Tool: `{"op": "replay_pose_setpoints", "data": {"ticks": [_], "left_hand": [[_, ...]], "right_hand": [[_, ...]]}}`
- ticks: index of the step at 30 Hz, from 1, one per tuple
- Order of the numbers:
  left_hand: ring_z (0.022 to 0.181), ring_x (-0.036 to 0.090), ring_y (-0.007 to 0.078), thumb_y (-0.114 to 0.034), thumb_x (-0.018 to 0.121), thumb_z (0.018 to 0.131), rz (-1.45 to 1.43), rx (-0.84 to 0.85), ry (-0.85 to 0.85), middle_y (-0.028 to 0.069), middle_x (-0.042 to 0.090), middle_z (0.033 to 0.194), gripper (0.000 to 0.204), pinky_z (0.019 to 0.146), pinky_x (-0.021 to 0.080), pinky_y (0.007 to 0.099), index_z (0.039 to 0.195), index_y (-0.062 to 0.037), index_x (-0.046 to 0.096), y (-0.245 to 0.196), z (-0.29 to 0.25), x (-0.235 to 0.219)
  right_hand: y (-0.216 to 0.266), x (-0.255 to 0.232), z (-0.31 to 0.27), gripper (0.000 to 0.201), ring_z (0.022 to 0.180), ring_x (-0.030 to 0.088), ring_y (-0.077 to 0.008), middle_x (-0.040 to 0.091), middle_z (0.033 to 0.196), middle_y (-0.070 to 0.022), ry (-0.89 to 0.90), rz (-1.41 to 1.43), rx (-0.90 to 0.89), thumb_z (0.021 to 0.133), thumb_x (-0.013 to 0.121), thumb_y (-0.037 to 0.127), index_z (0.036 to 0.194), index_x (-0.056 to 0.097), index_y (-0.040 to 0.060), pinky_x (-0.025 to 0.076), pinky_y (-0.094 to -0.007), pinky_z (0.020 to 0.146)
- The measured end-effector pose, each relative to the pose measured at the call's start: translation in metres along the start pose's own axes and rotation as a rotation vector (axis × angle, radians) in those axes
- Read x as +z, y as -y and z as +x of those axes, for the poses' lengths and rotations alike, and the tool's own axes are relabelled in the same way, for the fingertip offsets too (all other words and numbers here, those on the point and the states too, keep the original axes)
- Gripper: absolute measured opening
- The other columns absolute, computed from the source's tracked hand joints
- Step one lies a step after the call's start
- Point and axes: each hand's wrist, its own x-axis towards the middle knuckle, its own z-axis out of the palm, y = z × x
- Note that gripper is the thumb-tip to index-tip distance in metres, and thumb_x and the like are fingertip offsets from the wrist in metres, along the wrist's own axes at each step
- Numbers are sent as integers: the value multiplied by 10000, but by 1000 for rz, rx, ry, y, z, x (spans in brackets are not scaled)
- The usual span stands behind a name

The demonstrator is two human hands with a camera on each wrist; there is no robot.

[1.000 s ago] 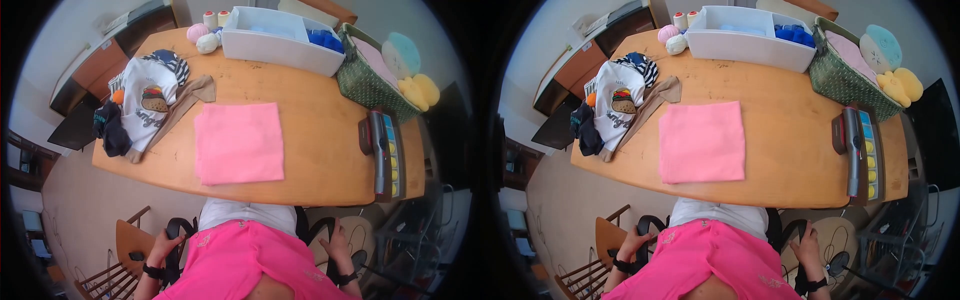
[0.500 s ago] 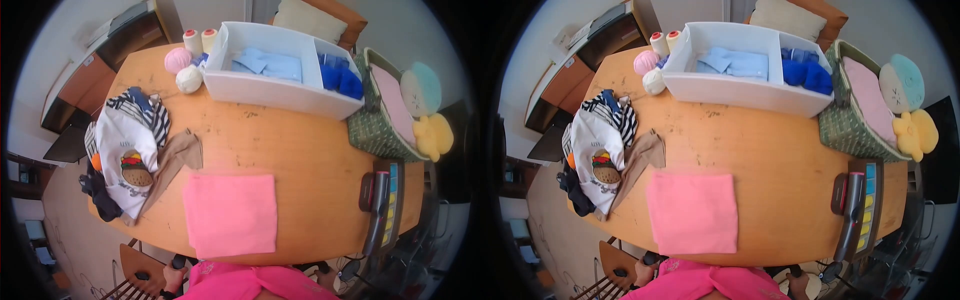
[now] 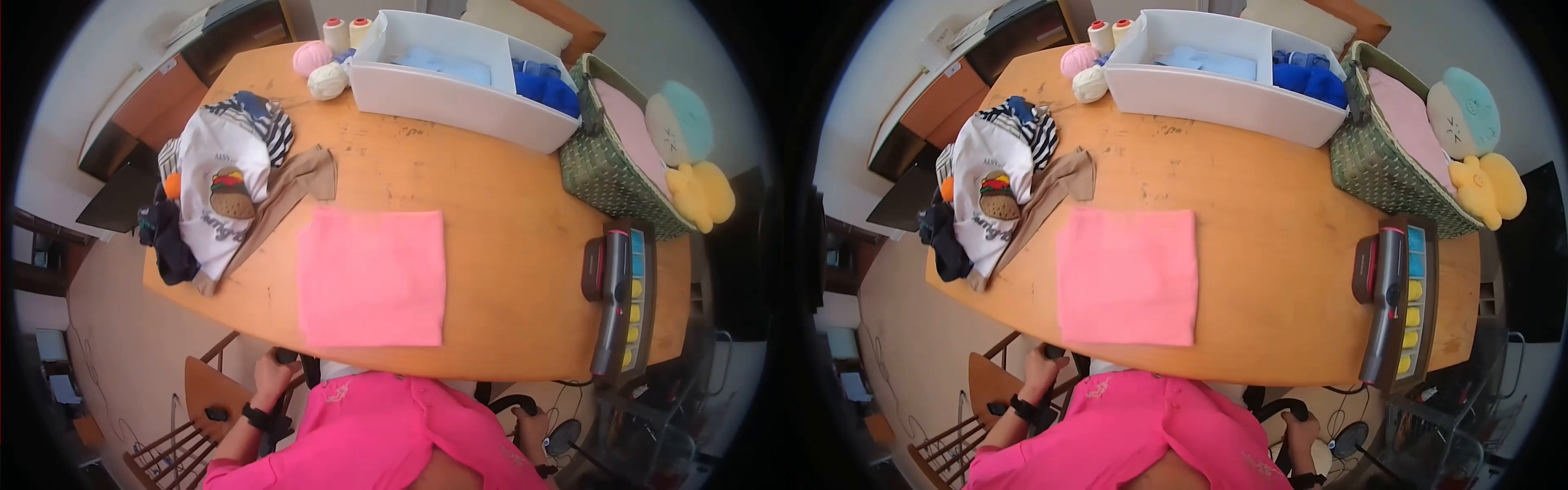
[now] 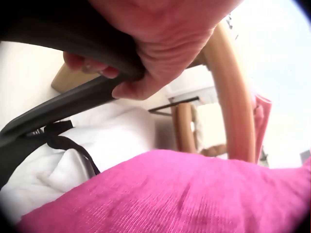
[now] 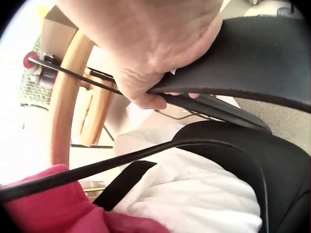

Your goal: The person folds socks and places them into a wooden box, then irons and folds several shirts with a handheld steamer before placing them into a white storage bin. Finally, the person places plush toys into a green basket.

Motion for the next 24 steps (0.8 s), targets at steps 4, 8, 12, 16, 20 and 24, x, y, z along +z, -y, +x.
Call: {"op": "replay_pose_setpoints", "data": {"ticks": [4,8,12,16,20,24], "left_hand": [[828,683,394,-340,763,670,5,-68,34,236,689,818,437,717,521,448,916,10,677,12,-3,-3],[846,680,391,-435,781,687,22,-29,26,224,695,858,524,738,518,449,950,2,661,24,-11,-7],[837,681,383,-494,750,751,362,171,-18,227,693,873,562,747,528,434,961,19,657,29,-13,-18],[862,686,330,-437,698,856,215,389,7,226,692,928,520,756,538,388,1046,44,645,-49,-55,-81],[884,643,185,-291,688,918,-410,470,191,116,651,1025,463,798,529,309,1209,51,579,-109,-34,-95],[1026,596,206,-255,766,854,-466,536,65,176,541,1231,747,868,515,317,1390,83,371,-135,27,-63]], "right_hand": [[4,5,2,298,400,543,-183,567,545,-96,28,-61,-75,716,776,199,766,606,-42,428,-324,400],[13,8,2,416,505,629,-242,610,594,-159,15,-238,-165,750,776,320,800,602,-55,493,-361,485],[26,0,0,627,910,682,-364,683,856,-253,-84,-1196,-622,800,695,538,936,659,-73,530,-442,793],[196,-9,-103,411,862,683,-313,688,888,-196,491,-797,-715,898,646,363,1050,679,-18,528,-374,755],[261,7,-118,320,834,674,-259,684,871,-175,860,-380,-912,922,641,260,1076,675,-18,512,-334,746],[319,67,-120,414,892,666,-256,653,1078,-164,802,-432,-1169,929,634,291,1234,589,16,527,-335,784]]}}
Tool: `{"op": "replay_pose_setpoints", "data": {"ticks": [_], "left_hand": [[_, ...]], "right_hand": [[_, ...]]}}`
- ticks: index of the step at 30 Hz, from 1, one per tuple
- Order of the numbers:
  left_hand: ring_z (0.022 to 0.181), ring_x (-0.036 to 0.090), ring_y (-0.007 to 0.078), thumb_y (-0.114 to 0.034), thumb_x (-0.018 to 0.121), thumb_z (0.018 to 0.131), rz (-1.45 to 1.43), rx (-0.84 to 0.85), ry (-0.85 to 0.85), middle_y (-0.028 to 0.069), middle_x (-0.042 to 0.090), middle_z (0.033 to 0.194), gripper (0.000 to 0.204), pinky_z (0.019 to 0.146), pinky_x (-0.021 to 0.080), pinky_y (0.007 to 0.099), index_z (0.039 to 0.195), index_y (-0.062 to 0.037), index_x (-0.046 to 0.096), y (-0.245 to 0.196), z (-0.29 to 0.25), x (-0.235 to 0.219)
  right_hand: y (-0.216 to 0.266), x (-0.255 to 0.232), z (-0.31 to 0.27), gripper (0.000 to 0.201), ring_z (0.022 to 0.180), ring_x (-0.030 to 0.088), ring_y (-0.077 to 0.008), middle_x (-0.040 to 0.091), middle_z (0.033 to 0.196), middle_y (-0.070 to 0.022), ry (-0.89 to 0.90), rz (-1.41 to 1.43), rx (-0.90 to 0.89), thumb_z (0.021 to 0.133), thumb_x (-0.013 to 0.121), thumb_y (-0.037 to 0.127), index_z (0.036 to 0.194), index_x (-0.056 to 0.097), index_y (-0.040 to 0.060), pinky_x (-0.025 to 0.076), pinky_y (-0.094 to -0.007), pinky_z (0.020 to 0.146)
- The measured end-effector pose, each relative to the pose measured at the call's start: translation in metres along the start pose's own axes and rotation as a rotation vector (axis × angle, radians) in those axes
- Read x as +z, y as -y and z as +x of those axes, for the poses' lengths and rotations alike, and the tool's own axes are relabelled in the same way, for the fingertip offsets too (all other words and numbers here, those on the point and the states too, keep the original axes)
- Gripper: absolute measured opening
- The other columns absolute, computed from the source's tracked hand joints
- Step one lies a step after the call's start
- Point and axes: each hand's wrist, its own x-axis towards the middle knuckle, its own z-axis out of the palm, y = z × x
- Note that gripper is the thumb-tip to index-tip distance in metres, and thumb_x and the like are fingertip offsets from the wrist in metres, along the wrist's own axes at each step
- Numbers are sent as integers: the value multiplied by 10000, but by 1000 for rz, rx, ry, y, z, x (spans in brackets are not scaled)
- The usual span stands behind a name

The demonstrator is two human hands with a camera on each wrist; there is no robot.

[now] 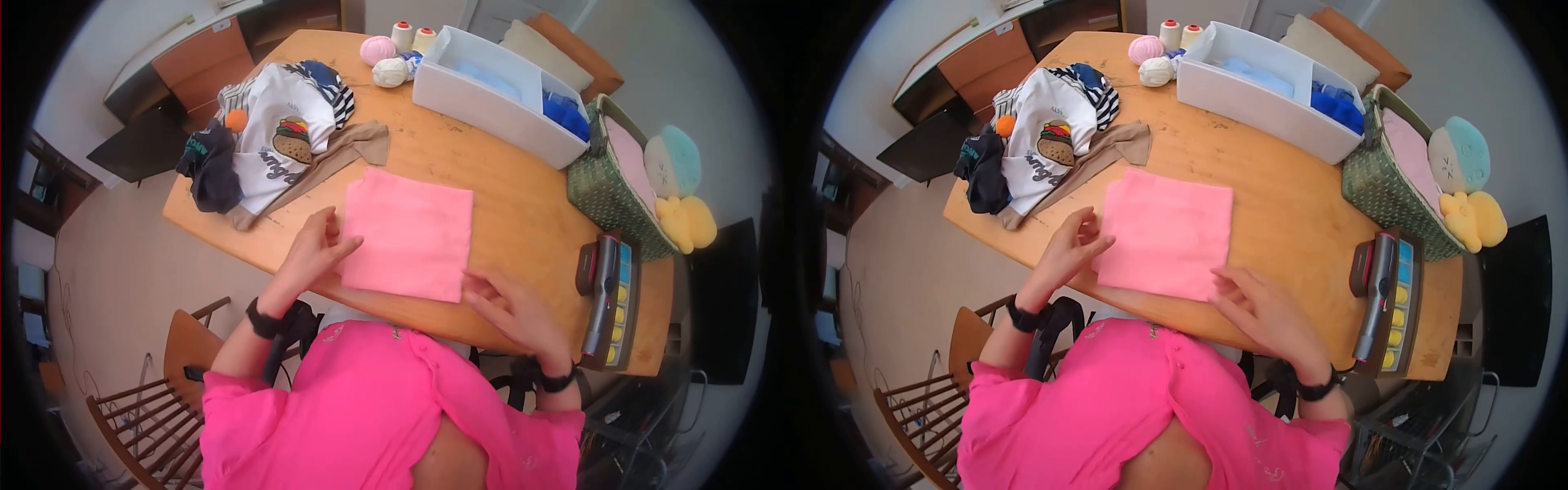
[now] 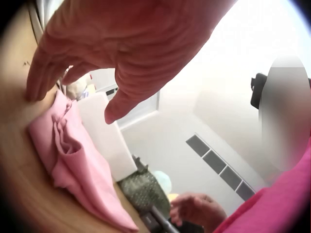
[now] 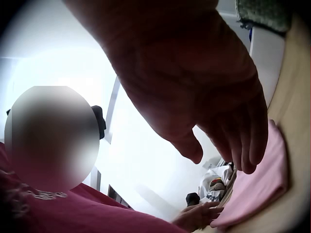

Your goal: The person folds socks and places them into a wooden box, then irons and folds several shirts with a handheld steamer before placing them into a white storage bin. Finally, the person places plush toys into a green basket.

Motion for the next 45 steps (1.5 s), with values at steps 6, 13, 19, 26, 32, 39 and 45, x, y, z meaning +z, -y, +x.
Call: {"op": "replay_pose_setpoints", "data": {"ticks": [6,13,19,26,32,39,45], "left_hand": [[1097,583,252,-261,805,806,-314,-197,40,226,468,1308,906,868,512,319,1423,134,272,-38,21,1],[943,668,239,-165,780,807,-573,-434,199,186,625,1123,635,772,554,328,1277,121,462,-43,34,-13],[900,690,210,-79,728,835,-662,-317,248,159,663,1075,414,807,571,348,1175,93,565,-31,49,12],[855,691,184,-31,720,833,-793,-384,292,130,673,1055,367,778,577,304,1159,69,582,-39,54,17],[911,688,197,-24,713,838,-757,-254,374,129,675,1089,383,829,564,318,1190,63,589,-88,44,29],[1001,631,149,-74,698,880,-686,-71,572,89,655,1093,416,887,501,285,1244,58,546,-144,44,49],[1029,626,151,-184,616,969,-798,-17,722,98,614,1234,416,916,477,270,1322,20,531,-164,38,64]], "right_hand": [[-14,30,86,583,962,631,-296,612,1104,-186,91,-176,-130,907,641,362,1329,485,-10,509,-379,853],[-32,42,120,647,926,621,-307,614,1007,-179,96,-203,-109,891,649,367,1344,460,-55,502,-383,844],[-40,41,124,660,878,628,-267,616,967,-160,107,-92,-66,895,652,375,1357,460,-57,516,-361,801],[-34,31,121,674,720,627,-140,585,922,-90,189,296,131,948,633,367,1427,367,-25,561,-278,588],[-33,24,111,766,879,638,-189,573,1115,-158,102,470,147,944,590,484,1439,333,-41,574,-313,632],[-21,-6,79,730,1136,563,-216,513,1292,-176,42,686,-23,949,583,490,1410,359,-29,523,-333,900],[-12,-14,55,619,1166,549,-216,535,1272,-152,-133,1139,-78,922,654,288,1369,390,-49,466,-327,976]]}}
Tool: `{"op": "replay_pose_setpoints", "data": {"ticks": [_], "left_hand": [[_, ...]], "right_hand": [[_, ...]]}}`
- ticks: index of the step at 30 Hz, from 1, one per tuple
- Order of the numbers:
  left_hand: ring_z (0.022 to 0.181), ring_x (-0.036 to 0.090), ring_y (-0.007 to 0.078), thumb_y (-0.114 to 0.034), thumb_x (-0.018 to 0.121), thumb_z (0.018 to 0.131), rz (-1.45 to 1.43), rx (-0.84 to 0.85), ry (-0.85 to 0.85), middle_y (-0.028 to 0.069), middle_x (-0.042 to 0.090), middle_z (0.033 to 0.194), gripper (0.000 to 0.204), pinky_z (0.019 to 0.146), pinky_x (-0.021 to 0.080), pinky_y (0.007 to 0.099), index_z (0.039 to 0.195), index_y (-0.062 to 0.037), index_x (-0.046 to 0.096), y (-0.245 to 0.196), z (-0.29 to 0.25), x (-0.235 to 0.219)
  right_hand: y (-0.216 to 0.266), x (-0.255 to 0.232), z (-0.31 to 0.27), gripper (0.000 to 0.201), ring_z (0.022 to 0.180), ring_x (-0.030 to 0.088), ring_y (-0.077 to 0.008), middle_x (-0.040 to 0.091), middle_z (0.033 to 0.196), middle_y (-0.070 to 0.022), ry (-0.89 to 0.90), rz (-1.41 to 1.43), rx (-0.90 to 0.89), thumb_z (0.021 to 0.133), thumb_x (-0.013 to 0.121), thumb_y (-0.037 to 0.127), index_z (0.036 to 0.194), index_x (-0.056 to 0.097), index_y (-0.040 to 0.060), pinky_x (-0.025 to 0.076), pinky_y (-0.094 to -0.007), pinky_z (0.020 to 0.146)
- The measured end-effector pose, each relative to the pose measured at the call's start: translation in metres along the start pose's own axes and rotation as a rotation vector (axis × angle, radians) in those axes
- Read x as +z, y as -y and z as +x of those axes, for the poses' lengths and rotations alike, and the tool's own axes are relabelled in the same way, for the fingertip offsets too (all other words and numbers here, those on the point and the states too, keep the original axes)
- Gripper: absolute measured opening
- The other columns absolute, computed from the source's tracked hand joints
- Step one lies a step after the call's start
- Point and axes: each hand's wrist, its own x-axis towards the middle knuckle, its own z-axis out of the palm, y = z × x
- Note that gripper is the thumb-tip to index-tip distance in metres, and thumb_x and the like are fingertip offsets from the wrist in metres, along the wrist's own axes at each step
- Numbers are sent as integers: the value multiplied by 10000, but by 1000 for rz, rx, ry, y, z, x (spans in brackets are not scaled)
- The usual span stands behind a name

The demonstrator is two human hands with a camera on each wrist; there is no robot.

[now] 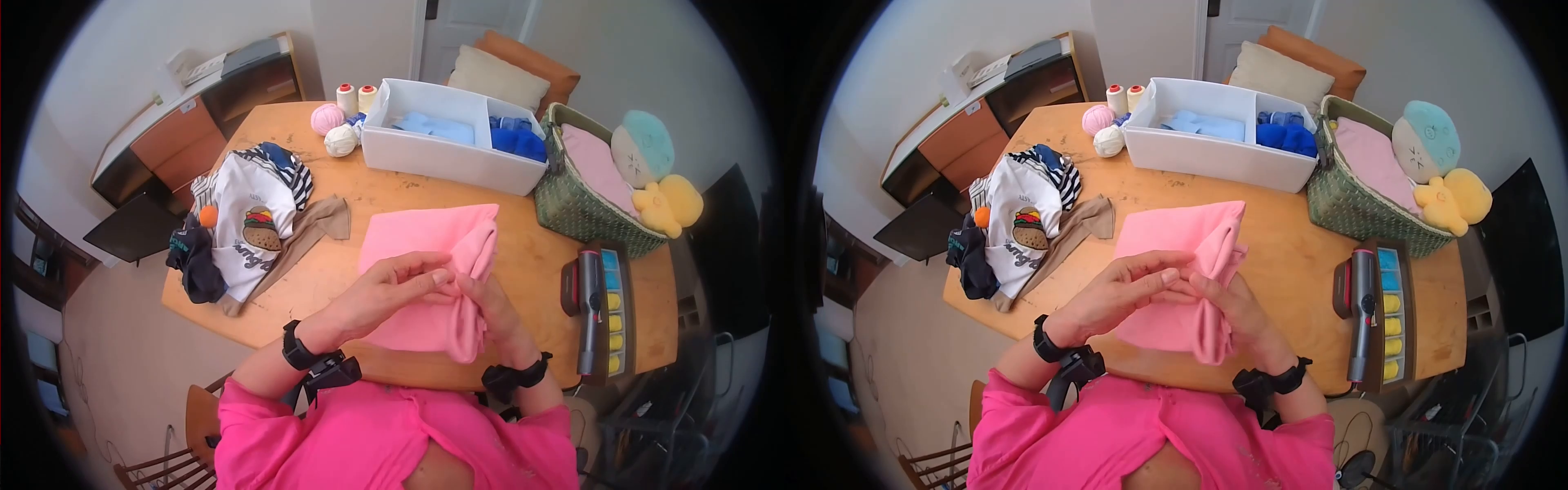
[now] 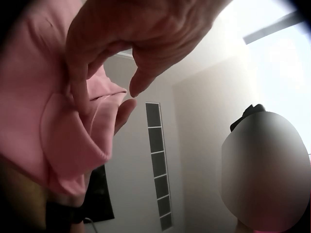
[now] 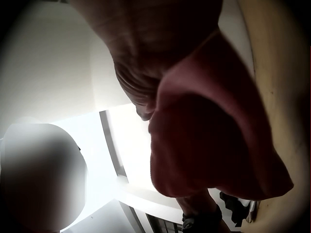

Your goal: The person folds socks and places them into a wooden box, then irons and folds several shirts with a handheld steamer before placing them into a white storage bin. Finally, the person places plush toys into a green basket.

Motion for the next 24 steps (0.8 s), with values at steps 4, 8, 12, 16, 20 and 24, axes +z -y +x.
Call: {"op": "replay_pose_setpoints", "data": {"ticks": [4,8,12,16,20,24], "left_hand": [[1097,610,194,-221,697,908,359,120,80,111,601,1236,544,953,489,331,1358,1,485,-16,-5,5],[1273,487,307,-318,783,779,1315,574,168,146,501,1385,808,1071,369,480,1441,-52,405,-45,-10,7],[1344,361,382,-390,839,648,1821,720,322,164,402,1460,999,1109,225,589,1469,-71,367,-59,7,20],[1123,579,379,-293,873,649,1507,188,302,181,604,1229,1066,944,463,447,1510,-68,286,-54,11,20],[991,652,337,-273,882,668,1353,44,204,168,654,1127,1082,854,513,365,1516,-47,248,-52,13,9],[949,663,206,-209,820,753,1110,-45,208,122,708,1015,694,857,491,304,1331,14,508,-41,7,-4]], "right_hand": [[9,-22,6,591,1128,572,-211,564,1236,-129,85,-87,62,858,656,142,1367,409,-28,480,-318,943],[25,-31,11,611,1094,588,-203,579,1225,-133,228,-275,162,822,679,196,1342,444,-23,481,-314,928],[57,-20,25,682,1080,594,-201,594,1219,-185,460,-965,176,746,709,244,1321,467,-29,477,-297,911],[60,-3,38,586,945,630,-194,653,1064,-187,603,-1044,102,702,719,252,1183,565,-46,492,-300,801],[53,-18,52,496,832,631,-162,674,939,-104,646,-995,194,747,759,342,1062,628,-18,490,-300,707],[55,-41,46,535,925,619,-90,653,1056,-64,545,-566,434,892,674,429,1182,592,-13,508,-250,779]]}}
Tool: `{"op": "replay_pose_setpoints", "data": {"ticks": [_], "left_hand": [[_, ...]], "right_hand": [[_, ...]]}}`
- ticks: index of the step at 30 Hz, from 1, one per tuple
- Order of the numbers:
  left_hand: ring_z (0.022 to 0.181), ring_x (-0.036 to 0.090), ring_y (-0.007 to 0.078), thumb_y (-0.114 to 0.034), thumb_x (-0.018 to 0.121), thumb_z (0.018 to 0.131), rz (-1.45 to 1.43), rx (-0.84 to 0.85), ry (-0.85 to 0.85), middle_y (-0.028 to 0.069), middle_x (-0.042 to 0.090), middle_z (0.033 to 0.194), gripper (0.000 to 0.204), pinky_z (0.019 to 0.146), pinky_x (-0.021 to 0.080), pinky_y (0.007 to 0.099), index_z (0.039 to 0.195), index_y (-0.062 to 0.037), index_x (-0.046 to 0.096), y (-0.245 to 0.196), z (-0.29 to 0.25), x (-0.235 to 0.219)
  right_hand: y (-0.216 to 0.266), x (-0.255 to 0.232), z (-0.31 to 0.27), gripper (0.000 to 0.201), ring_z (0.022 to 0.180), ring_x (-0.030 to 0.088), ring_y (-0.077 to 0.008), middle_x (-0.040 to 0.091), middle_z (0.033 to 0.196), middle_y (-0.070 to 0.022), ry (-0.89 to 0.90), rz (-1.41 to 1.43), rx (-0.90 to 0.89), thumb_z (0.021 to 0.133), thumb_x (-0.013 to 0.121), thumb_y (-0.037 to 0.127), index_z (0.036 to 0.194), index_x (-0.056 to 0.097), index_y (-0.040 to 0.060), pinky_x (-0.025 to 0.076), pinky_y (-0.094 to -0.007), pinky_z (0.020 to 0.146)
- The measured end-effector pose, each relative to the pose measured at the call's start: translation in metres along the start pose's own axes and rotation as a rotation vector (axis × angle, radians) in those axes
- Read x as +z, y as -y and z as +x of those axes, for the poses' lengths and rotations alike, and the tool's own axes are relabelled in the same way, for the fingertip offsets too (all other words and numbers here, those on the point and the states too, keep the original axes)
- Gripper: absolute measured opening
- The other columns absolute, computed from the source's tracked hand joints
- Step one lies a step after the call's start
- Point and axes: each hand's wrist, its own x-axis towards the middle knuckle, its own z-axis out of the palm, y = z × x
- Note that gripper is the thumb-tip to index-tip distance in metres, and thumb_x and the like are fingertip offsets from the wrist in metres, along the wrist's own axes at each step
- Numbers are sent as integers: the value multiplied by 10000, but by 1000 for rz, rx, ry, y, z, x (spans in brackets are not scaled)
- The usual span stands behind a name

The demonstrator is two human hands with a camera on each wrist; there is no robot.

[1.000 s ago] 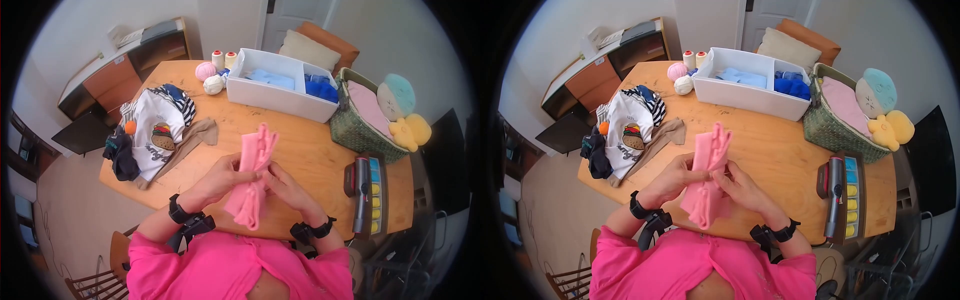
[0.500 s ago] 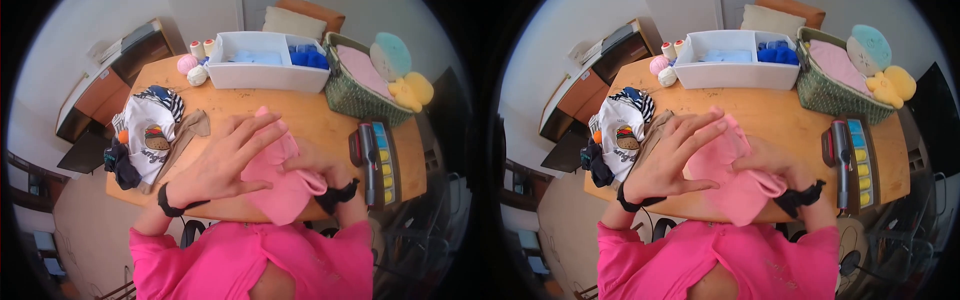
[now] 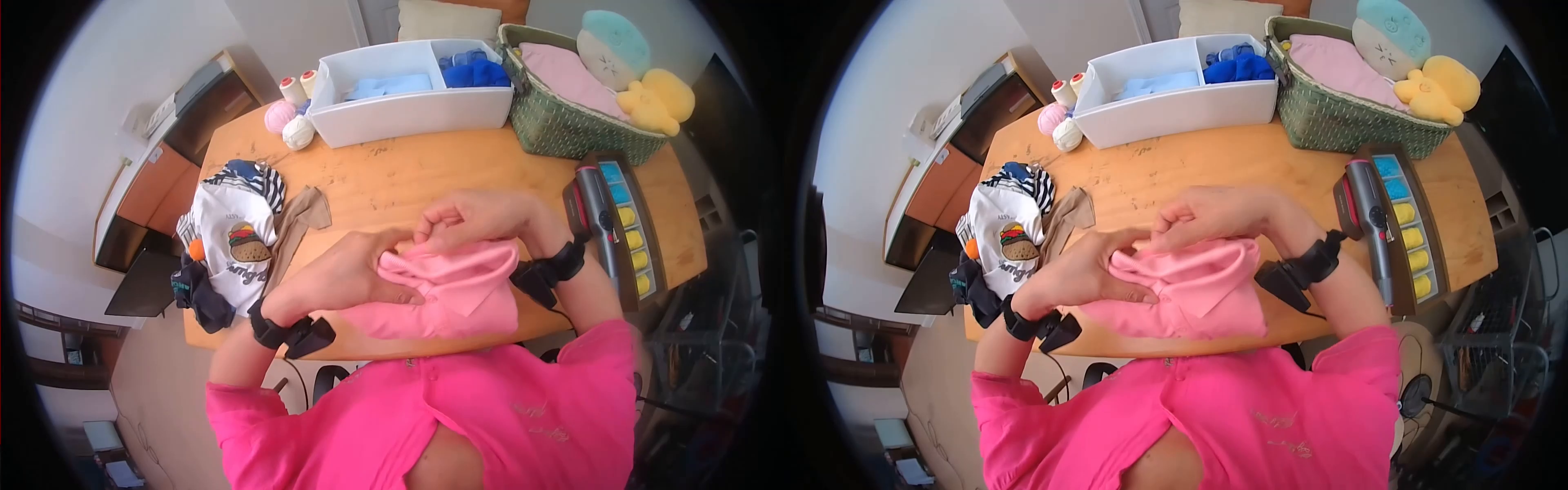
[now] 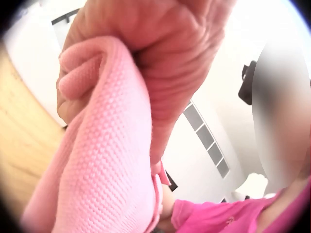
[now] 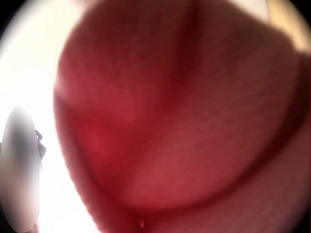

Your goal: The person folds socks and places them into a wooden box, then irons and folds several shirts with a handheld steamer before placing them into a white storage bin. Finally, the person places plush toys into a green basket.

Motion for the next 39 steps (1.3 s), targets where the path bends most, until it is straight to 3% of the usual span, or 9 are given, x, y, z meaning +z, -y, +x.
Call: {"op": "replay_pose_setpoints", "data": {"ticks": [2,3,8,18,21,25,31,38,39], "left_hand": [[955,649,138,-144,791,790,-233,-112,109,84,719,977,475,850,489,276,1201,26,624,3,-4,-5],[954,616,64,-90,772,816,-331,-147,77,31,715,997,281,829,485,236,1066,13,696,2,-7,-6],[978,645,106,-65,741,843,-778,-193,-181,63,698,1072,351,864,518,252,1174,11,652,-1,-18,-15],[1062,642,188,-70,662,900,-1223,-75,-544,111,638,1198,431,916,533,326,1304,3,532,16,1,-23],[1053,644,190,-83,655,908,-1280,-53,-625,107,638,1191,433,915,533,329,1310,3,519,26,8,-30],[1033,649,184,-114,677,893,-1168,52,-680,102,640,1182,440,894,537,323,1288,6,526,26,28,-54],[903,663,146,-200,689,888,-884,312,-689,85,675,1053,386,801,533,274,1204,-2,590,18,104,-168],[965,632,202,-141,672,866,-880,-64,-782,104,643,1096,398,815,518,314,1212,33,579,101,210,-191],[981,626,207,-125,672,861,-860,-90,-773,116,634,1118,410,838,514,324,1222,41,571,128,225,-191]], "right_hand": [[-29,-7,0,525,859,617,-107,667,1000,-60,-54,232,-176,941,594,469,1138,629,-17,503,-246,743],[-50,-14,2,612,1038,619,-155,658,1151,-92,7,380,-250,977,487,542,1234,598,-2,490,-302,912],[-116,-28,2,886,1305,481,-243,523,1405,-111,15,832,-350,888,406,743,1421,443,37,347,-447,1108],[-98,17,20,1244,1429,291,-347,210,1592,-133,-75,921,-542,671,570,858,1555,128,102,242,-592,1145],[-89,17,22,1047,1399,349,-338,290,1550,-151,-62,953,-671,799,648,674,1538,179,99,317,-575,1119],[-35,-2,33,657,1300,477,-260,457,1431,-107,-454,784,-554,942,625,360,1456,333,72,418,-474,1066],[87,-125,57,410,1089,633,-183,619,1224,-62,-740,427,-798,961,602,187,1333,487,57,560,-357,870],[67,-221,132,366,1050,648,-318,645,1158,-198,-1064,509,-279,873,485,2,1227,578,-22,542,-434,854],[45,-244,150,376,1064,642,-341,636,1169,-225,-1151,264,-159,867,485,7,1231,568,-35,531,-439,874]]}}
